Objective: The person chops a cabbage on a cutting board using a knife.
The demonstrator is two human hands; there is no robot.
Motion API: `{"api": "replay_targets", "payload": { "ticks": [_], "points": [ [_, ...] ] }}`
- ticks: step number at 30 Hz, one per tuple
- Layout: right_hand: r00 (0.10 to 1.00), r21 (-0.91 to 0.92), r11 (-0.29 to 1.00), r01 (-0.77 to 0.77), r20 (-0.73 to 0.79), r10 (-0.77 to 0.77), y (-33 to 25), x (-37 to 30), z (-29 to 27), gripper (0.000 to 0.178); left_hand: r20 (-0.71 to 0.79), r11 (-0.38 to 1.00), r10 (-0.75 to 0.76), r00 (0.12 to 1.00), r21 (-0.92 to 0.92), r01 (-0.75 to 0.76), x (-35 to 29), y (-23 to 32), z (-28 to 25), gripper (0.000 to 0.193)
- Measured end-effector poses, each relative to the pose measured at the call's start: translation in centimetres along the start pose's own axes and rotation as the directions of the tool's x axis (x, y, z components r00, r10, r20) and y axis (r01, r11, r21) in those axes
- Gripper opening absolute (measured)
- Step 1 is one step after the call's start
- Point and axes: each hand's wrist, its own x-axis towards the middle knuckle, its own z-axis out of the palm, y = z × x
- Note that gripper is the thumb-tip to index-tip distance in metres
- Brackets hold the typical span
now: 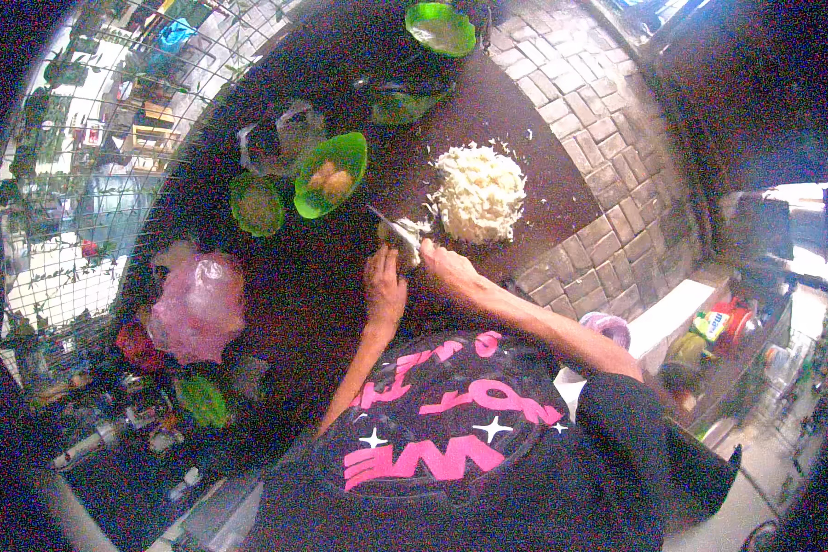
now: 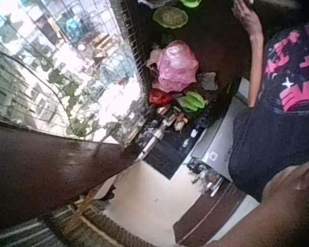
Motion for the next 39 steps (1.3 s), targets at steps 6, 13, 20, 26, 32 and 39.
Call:
{"api": "replay_targets", "payload": {
  "ticks": [6, 13, 20, 26, 32, 39],
  "points": [
    [0.997, 0.064, 0.997, -0.044, 0.059, 0.040, 0.6, 0.5, -1.2, 0.021, 0.014, 0.995, -0.037, 0.999, -0.090, 0.038, 0.8, 0.7, -0.7, 0.033],
    [0.995, -0.001, 1.000, -0.010, 0.101, 0.010, -0.6, 0.0, -1.6, 0.023, 0.049, 0.998, -0.028, 0.998, -0.062, 0.031, 0.5, 0.3, -0.8, 0.032],
    [0.991, 0.054, 0.999, -0.002, 0.132, -0.005, 0.6, 1.4, -1.7, 0.026, -0.009, 0.998, -0.023, 1.000, -0.051, 0.022, 0.4, 0.3, -0.5, 0.031],
    [0.999, -0.004, 1.000, -0.005, 0.042, 0.005, 0.9, 1.0, -0.4, 0.027, -0.026, 0.998, -0.020, 0.999, -0.061, 0.018, 0.5, 0.2, 0.0, 0.031],
    [0.999, -0.082, 0.996, -0.031, 0.011, 0.032, 1.3, 0.7, 0.6, 0.023, -0.034, 0.999, -0.005, 0.999, -0.038, 0.004, 0.5, 0.3, 0.0, 0.031],
    [0.998, -0.004, 1.000, -0.031, 0.050, 0.031, 0.2, 0.2, 0.0, 0.023, -0.057, 0.999, 0.028, 0.998, -0.040, -0.030, 0.4, -0.5, 0.3, 0.032]
  ]
}}
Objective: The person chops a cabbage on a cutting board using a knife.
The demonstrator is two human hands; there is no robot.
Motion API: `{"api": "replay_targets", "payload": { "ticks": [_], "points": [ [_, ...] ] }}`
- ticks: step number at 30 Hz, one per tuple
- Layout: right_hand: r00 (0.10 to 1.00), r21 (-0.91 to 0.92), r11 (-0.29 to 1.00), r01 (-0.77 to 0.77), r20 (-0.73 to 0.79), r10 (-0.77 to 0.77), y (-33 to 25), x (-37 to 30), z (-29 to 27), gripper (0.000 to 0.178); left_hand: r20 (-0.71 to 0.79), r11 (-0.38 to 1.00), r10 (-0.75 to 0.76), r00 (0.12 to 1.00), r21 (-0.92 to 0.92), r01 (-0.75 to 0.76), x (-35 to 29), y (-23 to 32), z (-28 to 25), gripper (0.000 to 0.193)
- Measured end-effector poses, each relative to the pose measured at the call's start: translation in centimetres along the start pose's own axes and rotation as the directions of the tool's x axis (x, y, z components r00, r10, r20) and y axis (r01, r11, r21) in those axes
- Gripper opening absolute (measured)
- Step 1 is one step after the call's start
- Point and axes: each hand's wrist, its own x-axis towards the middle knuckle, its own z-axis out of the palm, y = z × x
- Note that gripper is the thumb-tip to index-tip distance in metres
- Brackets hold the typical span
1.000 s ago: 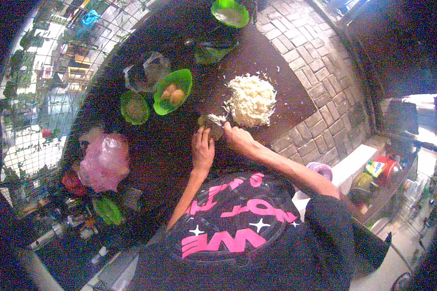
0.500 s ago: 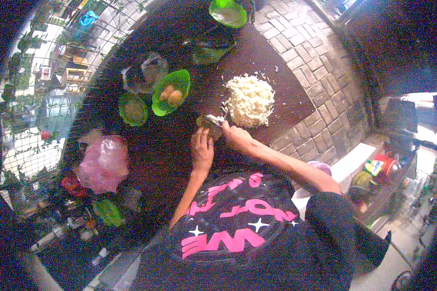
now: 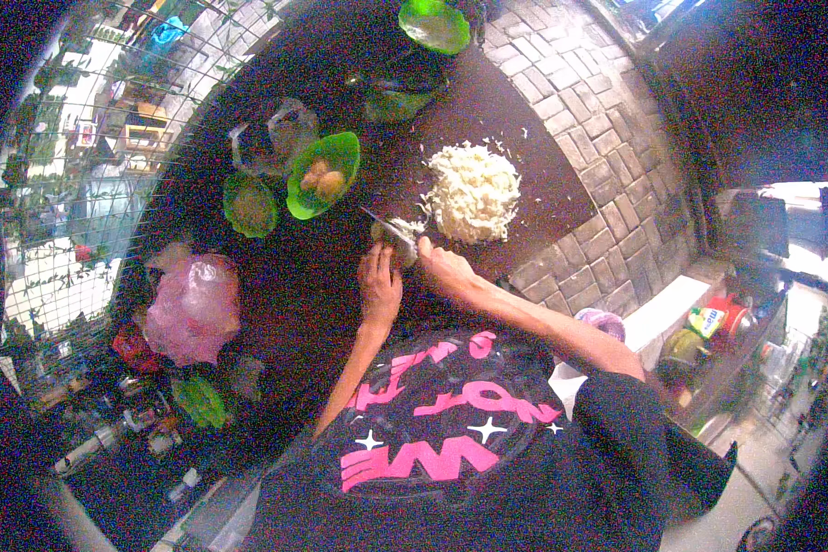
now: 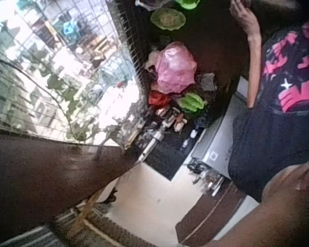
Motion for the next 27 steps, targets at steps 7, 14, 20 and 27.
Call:
{"api": "replay_targets", "payload": {
  "ticks": [7, 14, 20, 27],
  "points": [
    [1.000, -0.009, 1.000, 0.004, 0.017, -0.004, 0.0, -0.5, -0.9, 0.023, -0.005, 1.000, -0.007, 1.000, -0.004, 0.007, 0.0, 0.2, -0.2, 0.033],
    [0.974, 0.011, 0.976, 0.216, 0.067, -0.217, 3.6, -2.0, -4.0, 0.014, 0.014, 0.998, -0.042, 0.999, -0.039, 0.042, 0.3, 0.5, -0.3, 0.032],
    [0.959, 0.090, 0.965, 0.245, 0.127, -0.255, 6.3, -3.6, -3.7, 0.021, 0.038, 0.995, -0.039, 0.998, -0.093, 0.043, 0.6, 1.0, -0.7, 0.031],
    [0.991, -0.128, 0.988, 0.085, 0.110, -0.071, 3.2, -4.7, -4.2, 0.037, 0.029, 0.999, -0.027, 0.999, -0.041, 0.028, 0.3, 0.8, -0.8, 0.031]
  ]
}}
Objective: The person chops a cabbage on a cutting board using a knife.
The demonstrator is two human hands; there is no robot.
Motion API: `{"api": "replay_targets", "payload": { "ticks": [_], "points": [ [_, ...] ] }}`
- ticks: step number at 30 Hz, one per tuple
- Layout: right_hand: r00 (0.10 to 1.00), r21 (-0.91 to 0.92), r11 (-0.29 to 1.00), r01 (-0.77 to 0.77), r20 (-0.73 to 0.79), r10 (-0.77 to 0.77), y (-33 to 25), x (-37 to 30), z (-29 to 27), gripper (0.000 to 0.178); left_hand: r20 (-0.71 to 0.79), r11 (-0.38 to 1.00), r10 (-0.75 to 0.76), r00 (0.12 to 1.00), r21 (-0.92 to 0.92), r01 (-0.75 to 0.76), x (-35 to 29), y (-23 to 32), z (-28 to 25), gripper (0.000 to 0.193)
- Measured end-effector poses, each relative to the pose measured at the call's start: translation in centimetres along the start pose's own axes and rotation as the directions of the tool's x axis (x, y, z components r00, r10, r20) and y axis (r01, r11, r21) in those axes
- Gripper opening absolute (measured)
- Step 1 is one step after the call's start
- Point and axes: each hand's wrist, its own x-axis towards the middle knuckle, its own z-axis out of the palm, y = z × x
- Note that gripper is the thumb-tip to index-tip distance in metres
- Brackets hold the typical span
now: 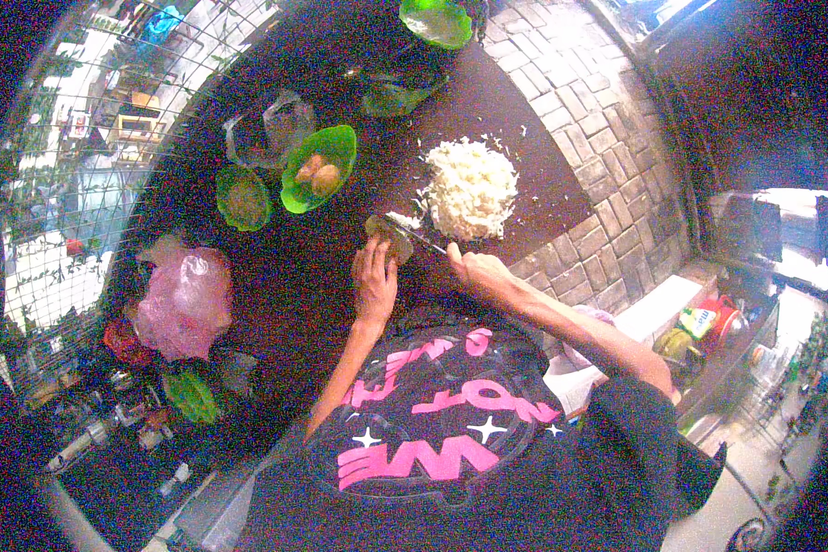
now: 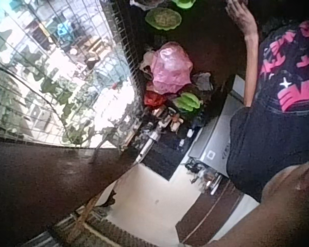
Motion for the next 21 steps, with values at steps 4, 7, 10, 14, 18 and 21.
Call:
{"api": "replay_targets", "payload": {
  "ticks": [4, 7, 10, 14, 18, 21],
  "points": [
    [0.998, -0.097, 0.995, 0.009, -0.062, -0.015, 0.4, 0.9, 2.3, 0.038, 0.003, 1.000, -0.015, 1.000, 0.007, 0.015, 0.2, -0.1, 0.3, 0.029],
    [0.994, 0.001, 0.999, 0.049, -0.093, -0.049, -0.9, 0.2, 0.8, 0.027, 0.009, 1.000, -0.002, 1.000, 0.030, 0.002, -0.1, -0.2, -0.1, 0.030],
    [0.996, -0.027, 1.000, -0.014, -0.091, 0.011, -0.9, 1.2, 1.5, 0.016, 0.014, 0.998, -0.019, 1.000, 0.053, 0.018, 0.1, 0.1, 0.1, 0.030],
    [0.999, 0.053, 0.998, -0.017, -0.027, 0.018, -2.6, 1.1, 0.7, 0.013, 0.013, 0.997, -0.026, 1.000, 0.069, 0.025, -0.1, 0.1, -0.2, 0.032],
    [0.998, 0.075, 0.997, -0.014, -0.061, 0.019, -1.7, 1.9, 1.9, 0.013, -0.010, 0.998, -0.024, 1.000, 0.050, 0.025, -0.1, -0.1, 0.1, 0.032],
    [0.998, 0.098, 0.994, -0.053, -0.028, 0.056, -2.0, 2.1, 2.2, 0.014, 0.029, 0.999, -0.025, 0.999, 0.048, 0.023, 0.3, 0.4, 0.0, 0.032]
  ]
}}
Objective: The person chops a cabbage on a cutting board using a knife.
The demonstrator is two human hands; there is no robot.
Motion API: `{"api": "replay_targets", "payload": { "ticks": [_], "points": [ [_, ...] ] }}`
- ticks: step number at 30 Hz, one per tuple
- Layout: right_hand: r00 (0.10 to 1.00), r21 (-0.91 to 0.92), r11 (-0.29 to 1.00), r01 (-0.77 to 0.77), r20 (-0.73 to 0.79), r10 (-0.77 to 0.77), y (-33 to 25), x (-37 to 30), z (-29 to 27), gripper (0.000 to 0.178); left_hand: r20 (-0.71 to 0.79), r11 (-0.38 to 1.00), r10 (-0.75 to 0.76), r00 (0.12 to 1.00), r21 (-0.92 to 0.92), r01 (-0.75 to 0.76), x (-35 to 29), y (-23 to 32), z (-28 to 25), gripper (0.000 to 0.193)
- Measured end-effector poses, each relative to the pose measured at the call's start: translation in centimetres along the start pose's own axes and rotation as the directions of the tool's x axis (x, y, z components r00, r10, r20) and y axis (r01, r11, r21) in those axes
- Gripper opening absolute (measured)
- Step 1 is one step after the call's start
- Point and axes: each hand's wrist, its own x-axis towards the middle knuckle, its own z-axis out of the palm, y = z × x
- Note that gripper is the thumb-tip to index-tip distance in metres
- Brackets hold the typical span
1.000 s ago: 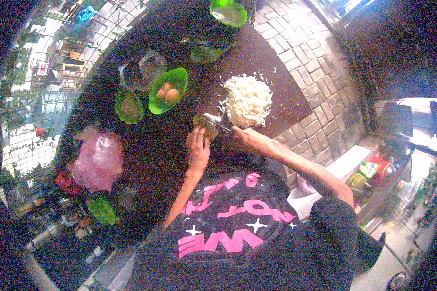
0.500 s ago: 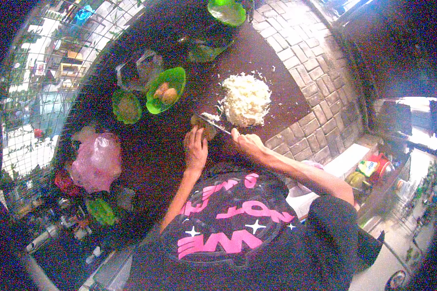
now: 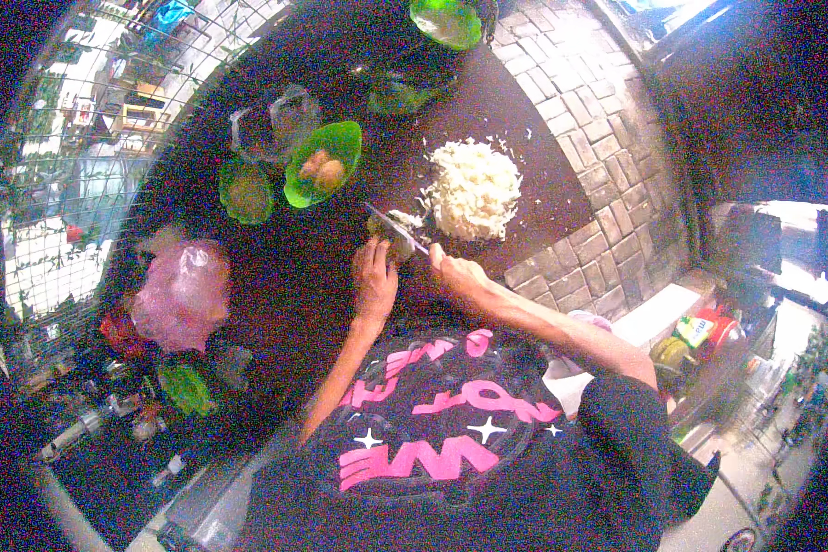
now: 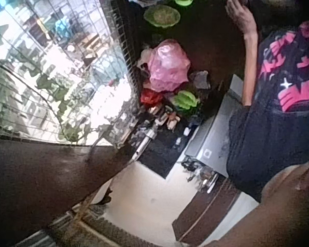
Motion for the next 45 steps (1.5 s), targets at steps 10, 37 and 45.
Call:
{"api": "replay_targets", "payload": {
  "ticks": [10, 37, 45],
  "points": [
    [1.000, -0.135, 0.991, -0.009, -0.004, 0.009, -0.9, 1.2, -1.4, 0.021, -0.024, 1.000, 0.012, 1.000, -0.009, -0.013, -0.2, -0.5, 0.2, 0.033],
    [0.999, -0.044, 0.998, 0.033, -0.003, -0.033, -0.7, 2.0, -0.2, 0.022, -0.017, 1.000, -0.001, 1.000, -0.023, 0.001, -0.2, -0.5, 0.0, 0.031],
    [0.999, -0.029, 0.999, 0.034, -0.002, -0.034, -1.0, 1.8, -0.2, 0.023, -0.042, 0.999, 0.003, 0.999, -0.036, -0.004, -0.4, -0.9, 0.7, 0.033]
  ]
}}
